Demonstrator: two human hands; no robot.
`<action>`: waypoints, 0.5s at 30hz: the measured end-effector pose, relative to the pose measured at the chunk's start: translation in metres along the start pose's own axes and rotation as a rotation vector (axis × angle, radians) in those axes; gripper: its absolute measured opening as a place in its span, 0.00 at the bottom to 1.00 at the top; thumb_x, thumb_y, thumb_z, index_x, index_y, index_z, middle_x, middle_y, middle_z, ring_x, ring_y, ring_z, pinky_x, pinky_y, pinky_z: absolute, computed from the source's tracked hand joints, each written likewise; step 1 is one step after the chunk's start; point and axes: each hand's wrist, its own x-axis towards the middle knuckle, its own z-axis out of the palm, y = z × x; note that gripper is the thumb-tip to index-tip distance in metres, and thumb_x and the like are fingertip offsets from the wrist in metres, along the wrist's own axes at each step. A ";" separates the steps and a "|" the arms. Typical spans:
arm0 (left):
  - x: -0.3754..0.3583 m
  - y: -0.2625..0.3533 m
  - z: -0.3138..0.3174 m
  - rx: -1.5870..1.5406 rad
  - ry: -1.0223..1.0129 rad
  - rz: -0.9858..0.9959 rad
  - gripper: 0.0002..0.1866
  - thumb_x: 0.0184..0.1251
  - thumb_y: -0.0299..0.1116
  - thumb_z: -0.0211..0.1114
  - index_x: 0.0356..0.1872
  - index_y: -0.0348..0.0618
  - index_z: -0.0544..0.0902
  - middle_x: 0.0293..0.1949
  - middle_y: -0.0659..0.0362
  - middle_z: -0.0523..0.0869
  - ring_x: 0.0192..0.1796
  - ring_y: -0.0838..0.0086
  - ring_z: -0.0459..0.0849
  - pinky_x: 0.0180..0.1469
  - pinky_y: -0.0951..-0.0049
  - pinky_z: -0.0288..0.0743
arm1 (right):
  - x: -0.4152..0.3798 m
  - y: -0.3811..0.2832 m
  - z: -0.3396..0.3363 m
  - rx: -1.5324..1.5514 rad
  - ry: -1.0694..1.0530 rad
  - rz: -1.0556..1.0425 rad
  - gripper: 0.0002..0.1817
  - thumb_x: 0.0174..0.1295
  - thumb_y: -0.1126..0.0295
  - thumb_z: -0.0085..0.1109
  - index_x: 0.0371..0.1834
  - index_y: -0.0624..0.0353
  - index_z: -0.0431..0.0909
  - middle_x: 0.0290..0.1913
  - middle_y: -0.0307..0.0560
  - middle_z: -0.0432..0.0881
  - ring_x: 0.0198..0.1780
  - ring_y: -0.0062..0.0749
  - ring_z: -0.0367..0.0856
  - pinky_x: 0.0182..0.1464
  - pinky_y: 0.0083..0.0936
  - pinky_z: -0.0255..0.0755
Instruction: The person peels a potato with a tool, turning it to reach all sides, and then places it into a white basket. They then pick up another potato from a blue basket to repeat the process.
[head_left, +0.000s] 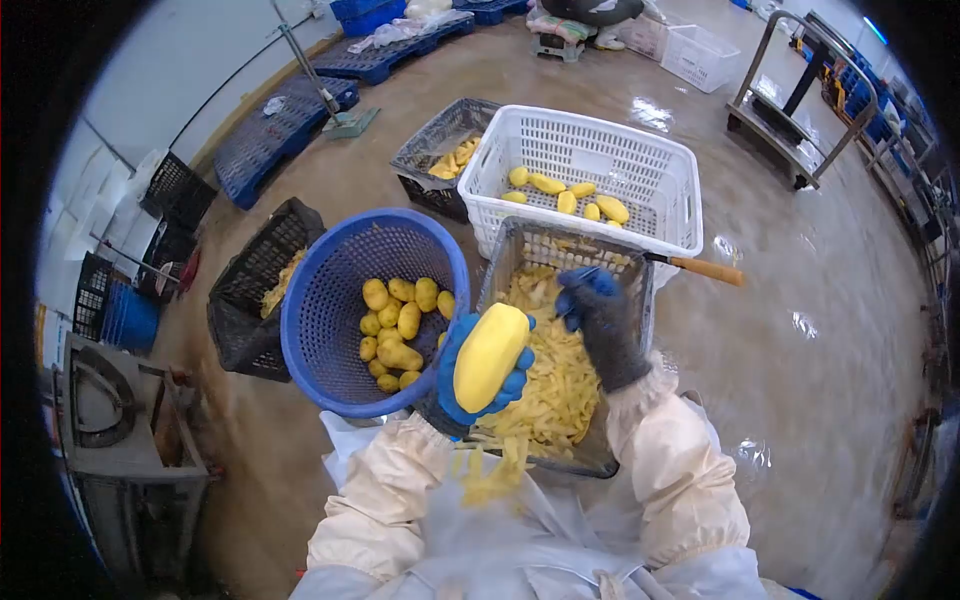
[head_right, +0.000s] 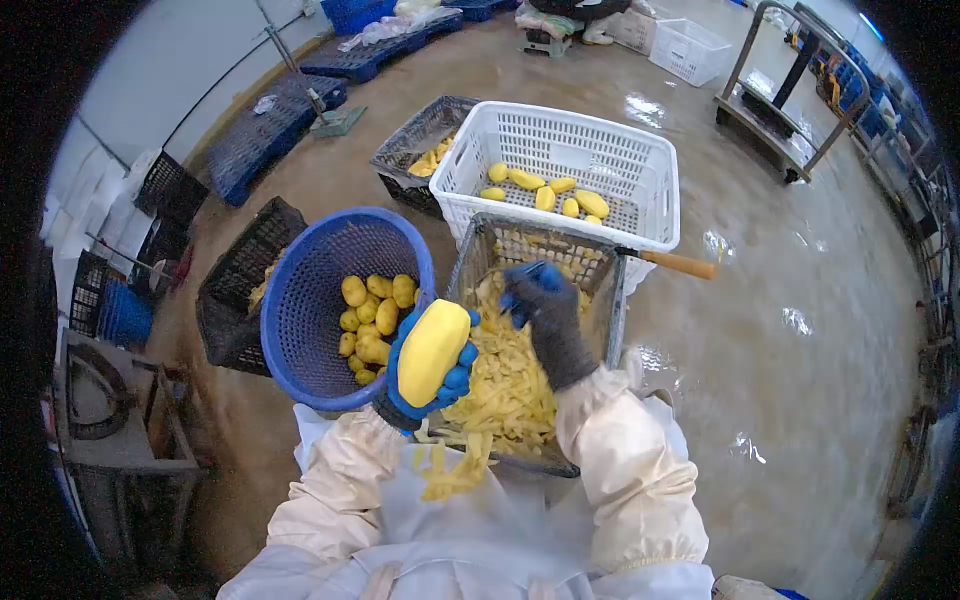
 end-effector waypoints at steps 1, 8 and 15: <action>0.004 -0.006 0.017 0.031 0.137 0.084 0.32 0.64 0.59 0.53 0.58 0.43 0.71 0.38 0.50 0.80 0.30 0.64 0.79 0.26 0.67 0.75 | 0.003 -0.002 -0.011 0.009 0.074 -0.095 0.09 0.61 0.66 0.60 0.32 0.59 0.75 0.24 0.42 0.79 0.21 0.20 0.74 0.23 0.17 0.67; 0.014 -0.003 -0.004 0.314 0.176 0.083 0.30 0.67 0.55 0.50 0.62 0.46 0.68 0.40 0.52 0.79 0.28 0.65 0.77 0.25 0.64 0.74 | -0.007 -0.005 -0.016 -0.157 -0.021 -0.201 0.07 0.62 0.68 0.59 0.32 0.61 0.75 0.24 0.42 0.79 0.23 0.21 0.74 0.26 0.18 0.69; 0.042 0.032 -0.023 0.006 0.305 0.316 0.28 0.66 0.54 0.54 0.57 0.42 0.72 0.49 0.47 0.79 0.45 0.57 0.81 0.43 0.59 0.81 | -0.016 -0.018 -0.017 0.082 0.100 -0.108 0.09 0.64 0.67 0.56 0.38 0.62 0.76 0.26 0.43 0.79 0.23 0.22 0.74 0.25 0.16 0.68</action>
